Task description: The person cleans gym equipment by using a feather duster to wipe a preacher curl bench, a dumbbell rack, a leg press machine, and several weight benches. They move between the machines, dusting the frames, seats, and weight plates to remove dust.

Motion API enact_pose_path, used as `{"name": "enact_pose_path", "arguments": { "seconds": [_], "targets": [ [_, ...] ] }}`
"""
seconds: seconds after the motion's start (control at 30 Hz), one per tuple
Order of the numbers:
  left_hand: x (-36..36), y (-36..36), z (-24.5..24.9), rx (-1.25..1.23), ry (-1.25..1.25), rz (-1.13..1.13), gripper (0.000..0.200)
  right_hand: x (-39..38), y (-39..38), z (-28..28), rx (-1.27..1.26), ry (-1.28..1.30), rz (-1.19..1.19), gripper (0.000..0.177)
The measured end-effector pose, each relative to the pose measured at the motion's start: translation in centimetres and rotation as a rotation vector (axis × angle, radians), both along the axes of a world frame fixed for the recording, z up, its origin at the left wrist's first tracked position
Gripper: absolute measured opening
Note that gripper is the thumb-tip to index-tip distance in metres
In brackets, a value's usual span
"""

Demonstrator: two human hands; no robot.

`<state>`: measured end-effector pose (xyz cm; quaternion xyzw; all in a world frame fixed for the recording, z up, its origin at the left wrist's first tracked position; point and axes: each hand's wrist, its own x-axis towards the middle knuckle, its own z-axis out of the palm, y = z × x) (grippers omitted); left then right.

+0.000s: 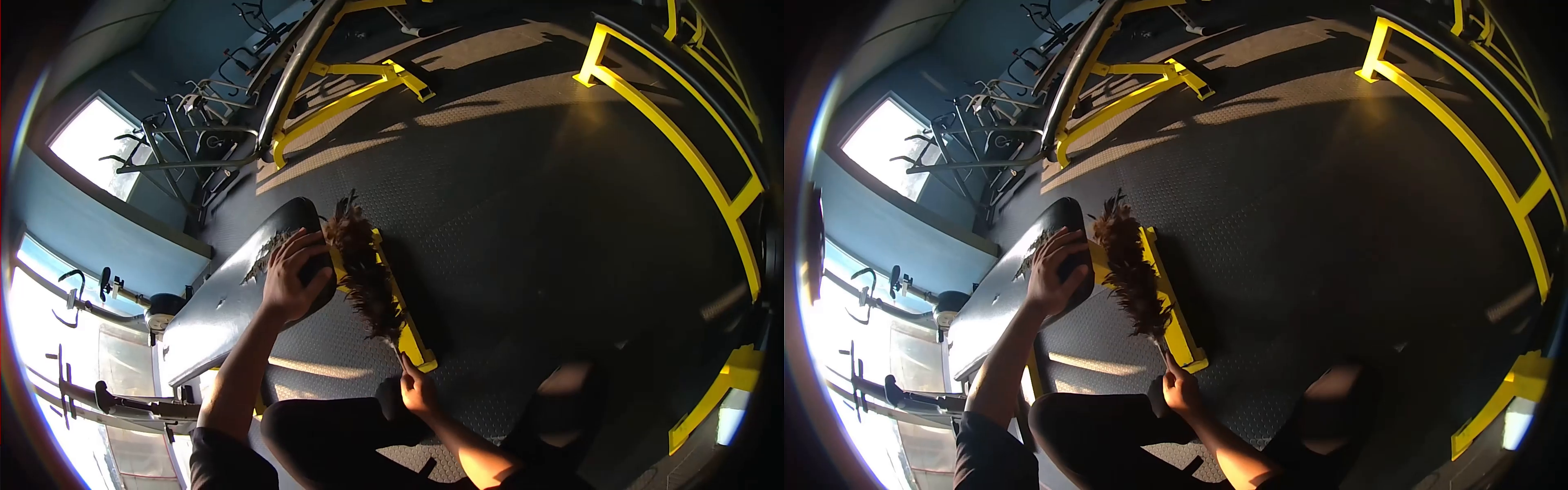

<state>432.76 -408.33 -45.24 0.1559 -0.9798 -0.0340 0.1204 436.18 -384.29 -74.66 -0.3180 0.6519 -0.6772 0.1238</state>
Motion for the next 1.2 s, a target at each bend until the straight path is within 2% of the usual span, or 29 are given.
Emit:
{"name": "enact_pose_path", "arguments": {
  "seconds": [0.07, 0.13, 0.17, 0.2, 0.27, 0.47, 0.53, 0.6, 0.63, 0.7, 0.8, 0.93, 1.03, 1.13, 1.2],
  "targets": [
    [-0.2, -0.1, -0.1, 0.009, 0.002, -0.009, 0.042, -0.1, 0.3, -2.0, 0.246, -0.139, 0.019, 0.047],
    [-0.1, -0.2, -0.1, 0.004, 0.001, -0.008, 0.042, -0.5, 0.6, -3.3, 0.303, -0.181, -0.010, 0.046],
    [0.0, -0.3, 0.0, 0.009, 0.003, -0.002, 0.042, -1.5, 0.9, -2.7, 0.387, -0.250, 0.080, 0.045],
    [0.0, -0.4, 0.1, 0.007, -0.001, -0.001, 0.042, -1.4, 0.4, -3.6, 0.394, -0.241, 0.085, 0.045],
    [-0.1, -0.2, -0.1, 0.016, 0.004, 0.005, 0.042, -1.2, -0.7, -6.7, 0.387, -0.055, -0.042, 0.045],
    [-0.1, -0.5, 0.1, 0.012, -0.021, 0.013, 0.046, -4.9, -7.2, -8.8, 0.429, -0.207, 0.080, 0.044],
    [-0.2, -0.7, -0.1, 0.014, -0.016, 0.004, 0.044, -6.2, -10.1, -9.7, 0.497, -0.099, 0.014, 0.044],
    [-0.2, -0.8, -0.2, 0.027, -0.026, 0.018, 0.046, -7.6, -12.6, -10.6, 0.454, -0.069, 0.085, 0.045],
    [-0.3, -0.7, -0.1, 0.019, -0.028, 0.018, 0.046, -7.9, -13.5, -11.6, 0.461, -0.078, 0.088, 0.045],
    [-0.4, -0.7, -0.1, 0.021, -0.021, 0.014, 0.046, -8.3, -14.6, -13.0, 0.418, -0.327, 0.093, 0.045],
    [-0.5, -0.6, 0.0, 0.006, -0.033, 0.026, 0.045, -9.9, -13.8, -10.0, 0.524, -0.274, 0.234, 0.046],
    [-0.5, -0.7, 0.0, 0.003, -0.041, 0.024, 0.045, -7.9, -11.7, -12.0, 0.537, -0.281, 0.194, 0.046],
    [-0.4, -0.7, -0.2, -0.010, -0.039, 0.014, 0.045, -4.4, -8.1, -9.6, 0.369, -0.250, 0.145, 0.044],
    [-0.3, -0.9, -0.2, 0.010, -0.024, 0.003, 0.044, 0.3, -3.0, -10.0, 0.163, -0.210, 0.011, 0.043],
    [-0.1, -0.9, -0.1, 0.011, 0.000, 0.000, 0.044, 3.6, 1.6, -10.4, 0.451, -0.322, 0.053, 0.045]
  ]
}}
